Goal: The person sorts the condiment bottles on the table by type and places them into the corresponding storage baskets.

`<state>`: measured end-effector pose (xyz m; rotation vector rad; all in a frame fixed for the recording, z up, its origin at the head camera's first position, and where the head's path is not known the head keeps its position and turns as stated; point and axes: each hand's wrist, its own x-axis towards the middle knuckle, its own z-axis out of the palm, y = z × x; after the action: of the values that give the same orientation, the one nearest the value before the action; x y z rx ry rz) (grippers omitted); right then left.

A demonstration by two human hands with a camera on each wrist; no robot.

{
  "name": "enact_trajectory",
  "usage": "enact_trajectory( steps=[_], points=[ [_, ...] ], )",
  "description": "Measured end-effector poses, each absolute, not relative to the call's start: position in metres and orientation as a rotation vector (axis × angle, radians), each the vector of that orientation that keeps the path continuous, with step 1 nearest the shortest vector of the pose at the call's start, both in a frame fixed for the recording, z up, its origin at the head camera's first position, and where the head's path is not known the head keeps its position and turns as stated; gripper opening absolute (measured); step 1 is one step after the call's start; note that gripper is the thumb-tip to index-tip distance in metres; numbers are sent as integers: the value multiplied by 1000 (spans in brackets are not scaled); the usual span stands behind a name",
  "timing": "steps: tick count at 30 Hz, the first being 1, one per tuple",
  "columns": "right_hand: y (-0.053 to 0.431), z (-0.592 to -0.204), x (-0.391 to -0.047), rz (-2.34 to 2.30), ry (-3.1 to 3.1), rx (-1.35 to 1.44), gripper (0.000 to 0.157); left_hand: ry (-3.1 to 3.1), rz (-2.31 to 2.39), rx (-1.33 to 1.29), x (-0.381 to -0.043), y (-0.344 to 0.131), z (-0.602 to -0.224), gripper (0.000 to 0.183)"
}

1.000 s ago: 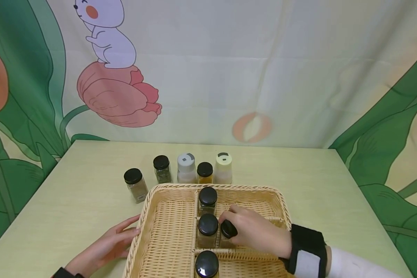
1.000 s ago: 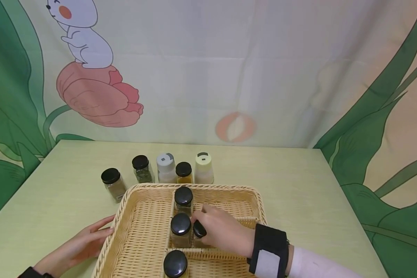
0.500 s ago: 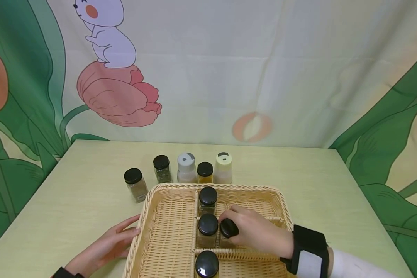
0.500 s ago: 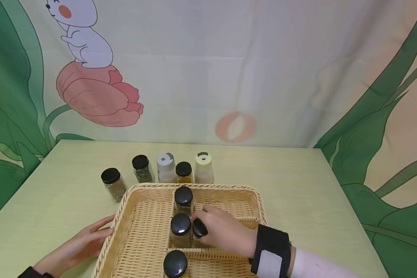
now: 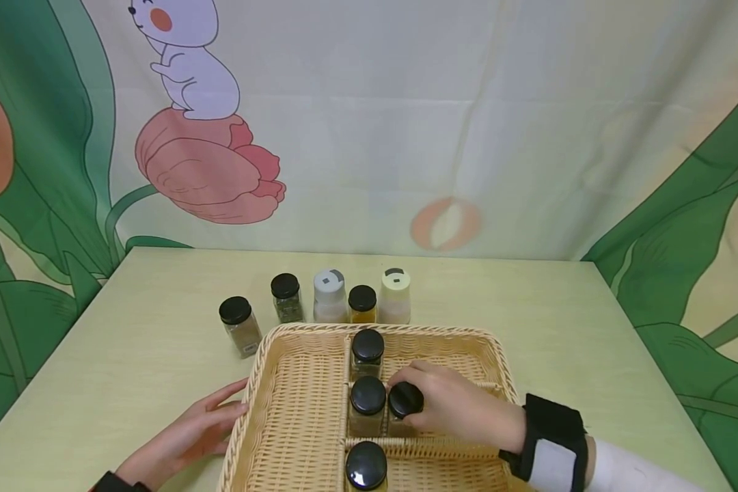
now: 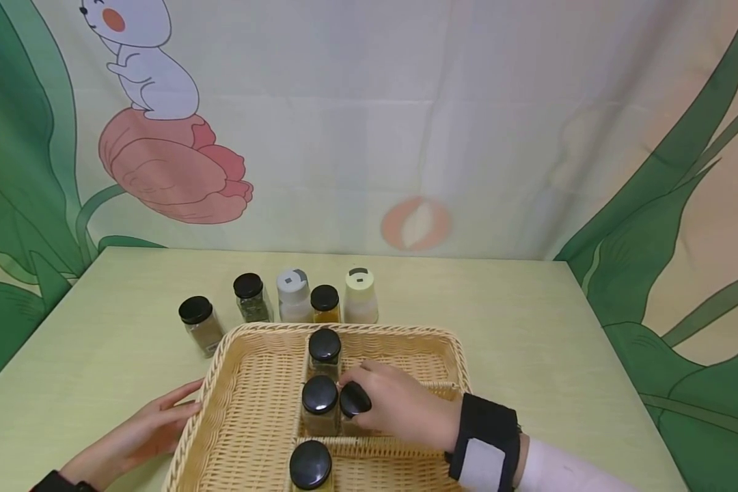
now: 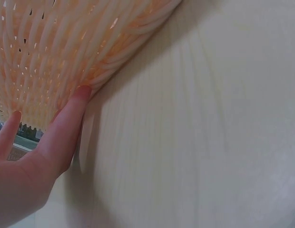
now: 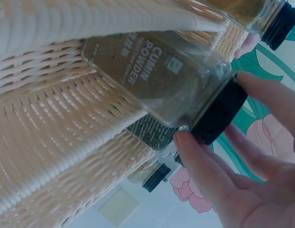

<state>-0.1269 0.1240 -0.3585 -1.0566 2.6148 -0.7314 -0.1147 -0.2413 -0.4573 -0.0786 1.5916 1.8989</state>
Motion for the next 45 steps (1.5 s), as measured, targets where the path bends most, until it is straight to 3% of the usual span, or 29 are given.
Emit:
enact_trajectory(
  steps=[20, 45],
  points=[
    [158, -347, -134, -825, 2701, -971, 37, 1603, 1892, -110, -114, -240, -458, 72],
    [222, -367, -139, -914, 2866, -706, 32, 1556, 1924, -71, -114, -242, -459, 72]
  ],
)
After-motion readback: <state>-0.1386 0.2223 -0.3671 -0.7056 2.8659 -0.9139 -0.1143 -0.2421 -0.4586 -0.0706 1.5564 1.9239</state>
